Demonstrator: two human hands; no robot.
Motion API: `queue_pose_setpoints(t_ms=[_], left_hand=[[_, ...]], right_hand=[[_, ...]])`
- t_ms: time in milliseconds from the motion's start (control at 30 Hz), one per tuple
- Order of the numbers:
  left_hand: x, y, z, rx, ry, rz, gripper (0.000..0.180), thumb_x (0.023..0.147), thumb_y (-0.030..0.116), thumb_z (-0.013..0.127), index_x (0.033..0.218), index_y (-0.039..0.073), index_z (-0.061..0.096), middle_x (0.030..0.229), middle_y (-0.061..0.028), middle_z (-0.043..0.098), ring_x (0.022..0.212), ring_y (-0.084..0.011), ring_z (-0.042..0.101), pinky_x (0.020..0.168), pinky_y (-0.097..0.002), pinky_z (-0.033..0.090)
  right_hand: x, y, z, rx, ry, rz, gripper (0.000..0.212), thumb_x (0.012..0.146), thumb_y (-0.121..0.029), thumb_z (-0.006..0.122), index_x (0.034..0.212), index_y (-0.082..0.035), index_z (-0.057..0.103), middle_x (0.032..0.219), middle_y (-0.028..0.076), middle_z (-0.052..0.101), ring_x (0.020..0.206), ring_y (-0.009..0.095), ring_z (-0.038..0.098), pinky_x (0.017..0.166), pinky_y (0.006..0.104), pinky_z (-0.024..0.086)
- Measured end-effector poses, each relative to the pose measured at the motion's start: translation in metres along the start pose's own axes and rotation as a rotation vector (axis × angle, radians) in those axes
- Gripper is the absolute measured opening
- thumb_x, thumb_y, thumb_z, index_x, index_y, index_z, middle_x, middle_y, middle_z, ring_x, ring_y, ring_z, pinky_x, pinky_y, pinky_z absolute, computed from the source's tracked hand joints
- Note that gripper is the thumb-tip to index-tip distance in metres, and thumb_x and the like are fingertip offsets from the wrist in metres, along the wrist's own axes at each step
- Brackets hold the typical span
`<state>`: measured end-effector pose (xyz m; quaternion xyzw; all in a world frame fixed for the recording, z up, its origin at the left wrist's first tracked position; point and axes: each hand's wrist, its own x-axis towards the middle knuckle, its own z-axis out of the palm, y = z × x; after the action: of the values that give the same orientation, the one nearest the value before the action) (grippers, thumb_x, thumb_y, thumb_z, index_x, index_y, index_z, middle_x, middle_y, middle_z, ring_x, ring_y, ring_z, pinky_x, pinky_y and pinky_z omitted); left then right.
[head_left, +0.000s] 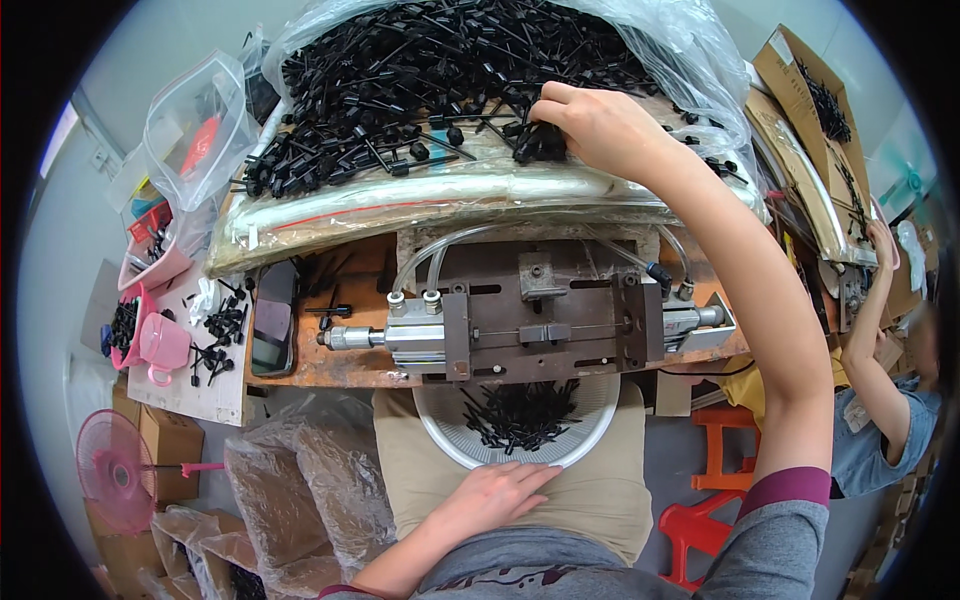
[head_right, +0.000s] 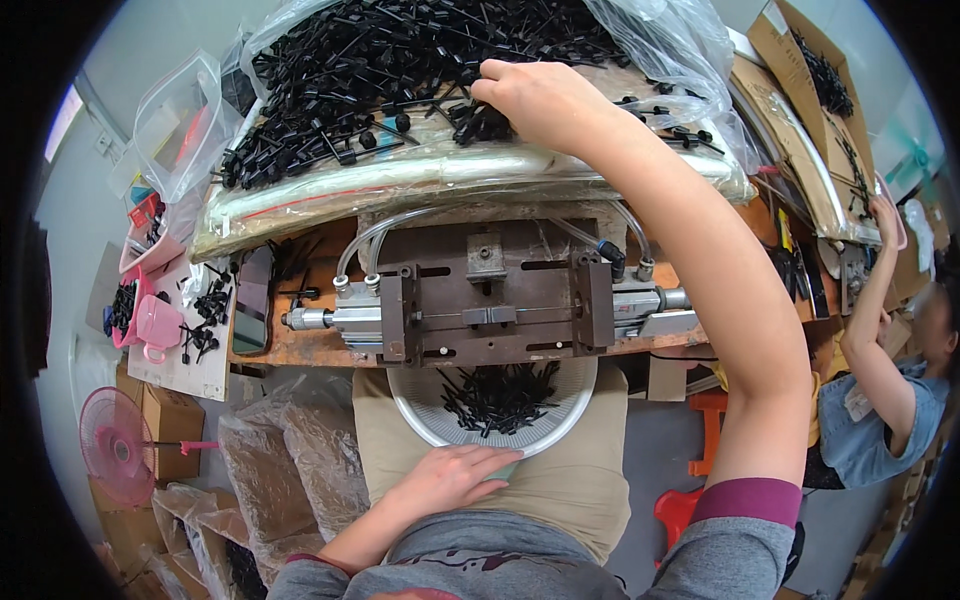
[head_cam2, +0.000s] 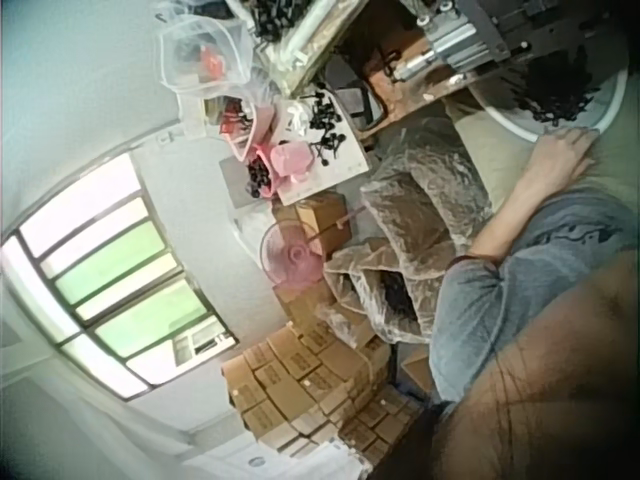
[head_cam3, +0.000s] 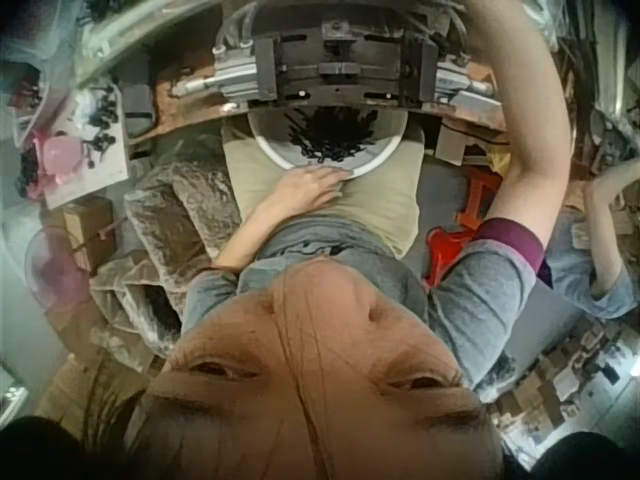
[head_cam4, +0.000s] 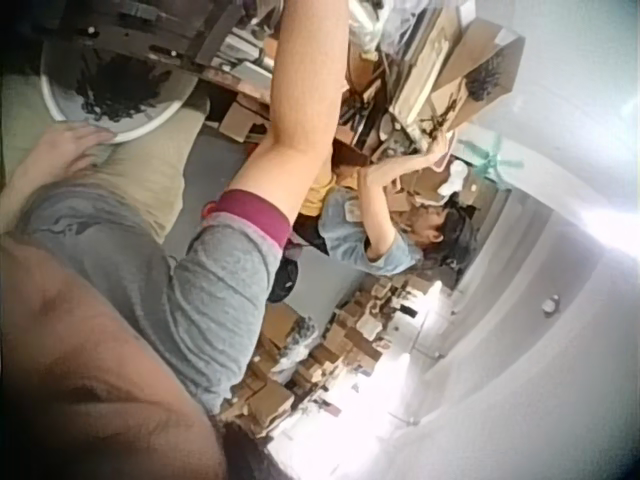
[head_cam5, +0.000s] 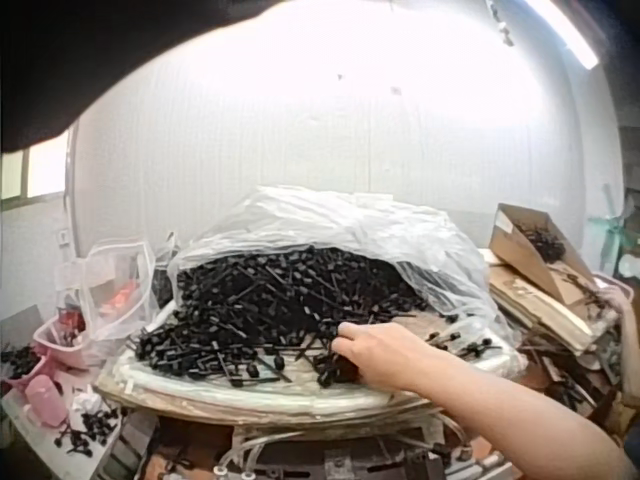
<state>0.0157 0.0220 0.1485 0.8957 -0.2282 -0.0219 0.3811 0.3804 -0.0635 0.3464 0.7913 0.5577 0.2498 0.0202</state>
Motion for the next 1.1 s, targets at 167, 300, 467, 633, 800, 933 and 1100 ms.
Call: queue_pose_setpoints(t_ms=[167, 300, 467, 633, 800, 933, 1100], left_hand=[[-0.003, -0.006, 0.002, 0.000, 0.004, -0.016, 0.044, 0.089, 0.024, 0.070, 0.130, 0.011, 0.061, 0.116, -0.0069, 0.070, 0.095, -0.0256, 0.069, 0.082, -0.0368, 0.058], [-0.001, -0.004, 0.000, -0.005, -0.001, -0.017, 0.043, 0.089, 0.024, 0.070, 0.129, 0.011, 0.061, 0.114, -0.0073, 0.070, 0.094, -0.0257, 0.069, 0.081, -0.0368, 0.058], [0.000, -0.003, -0.003, -0.007, 0.009, -0.008, 0.044, 0.089, 0.025, 0.070, 0.129, 0.010, 0.061, 0.114, -0.0072, 0.070, 0.094, -0.0253, 0.069, 0.081, -0.0366, 0.058], [-0.001, -0.003, -0.005, -0.008, 0.021, -0.013, 0.043, 0.089, 0.027, 0.071, 0.128, 0.010, 0.062, 0.113, -0.0073, 0.071, 0.093, -0.0249, 0.069, 0.080, -0.0365, 0.058], [0.002, -0.001, -0.005, 0.006, 0.056, 0.011, 0.042, 0.090, 0.033, 0.071, 0.125, 0.009, 0.065, 0.111, -0.0070, 0.071, 0.089, -0.0239, 0.070, 0.077, -0.0348, 0.058], [0.006, 0.000, -0.008, -0.002, 0.084, 0.040, 0.044, 0.089, 0.035, 0.071, 0.124, 0.009, 0.065, 0.110, -0.0068, 0.071, 0.086, -0.0231, 0.069, 0.075, -0.0338, 0.058], [0.011, 0.007, -0.022, 0.009, 0.121, 0.054, 0.045, 0.088, 0.034, 0.073, 0.123, 0.008, 0.066, 0.112, -0.0065, 0.072, 0.085, -0.0218, 0.070, 0.075, -0.0328, 0.058]], right_hand=[[0.010, -0.016, -0.013, 0.124, -0.016, -0.002, 0.029, 0.076, 0.002, 0.067, 0.104, -0.003, 0.063, 0.105, 0.010, 0.061, 0.093, 0.032, 0.065, 0.080, 0.0424, 0.054], [0.014, -0.022, -0.012, 0.188, -0.135, 0.081, 0.019, 0.078, 0.000, 0.068, 0.097, -0.003, 0.065, 0.105, 0.012, 0.065, 0.100, 0.031, 0.067, 0.084, 0.0422, 0.056], [0.011, -0.021, -0.008, 0.130, -0.070, 0.046, 0.020, 0.079, 0.000, 0.068, 0.099, -0.002, 0.066, 0.104, 0.012, 0.066, 0.101, 0.033, 0.066, 0.088, 0.0425, 0.055], [0.004, -0.019, -0.016, 0.183, 0.007, 0.028, 0.023, 0.079, -0.002, 0.068, 0.102, 0.000, 0.068, 0.102, 0.013, 0.065, 0.099, 0.034, 0.066, 0.085, 0.0430, 0.055], [-0.003, -0.009, -0.023, 0.352, 0.136, 0.128, 0.024, 0.082, -0.011, 0.074, 0.102, 0.001, 0.068, 0.096, 0.016, 0.066, 0.093, 0.034, 0.066, 0.080, 0.0415, 0.053], [-0.008, -0.005, -0.016, 0.443, 0.203, 0.171, 0.022, 0.089, -0.015, 0.075, 0.101, 0.000, 0.066, 0.080, 0.008, 0.065, 0.069, 0.012, 0.062, 0.064, 0.0285, 0.050], [-0.014, 0.010, -0.032, 0.933, 0.277, 0.569, 0.025, 0.092, -0.026, 0.074, 0.102, -0.003, 0.072, 0.079, 0.004, 0.071, 0.074, 0.009, 0.067, 0.071, 0.0252, 0.051]])
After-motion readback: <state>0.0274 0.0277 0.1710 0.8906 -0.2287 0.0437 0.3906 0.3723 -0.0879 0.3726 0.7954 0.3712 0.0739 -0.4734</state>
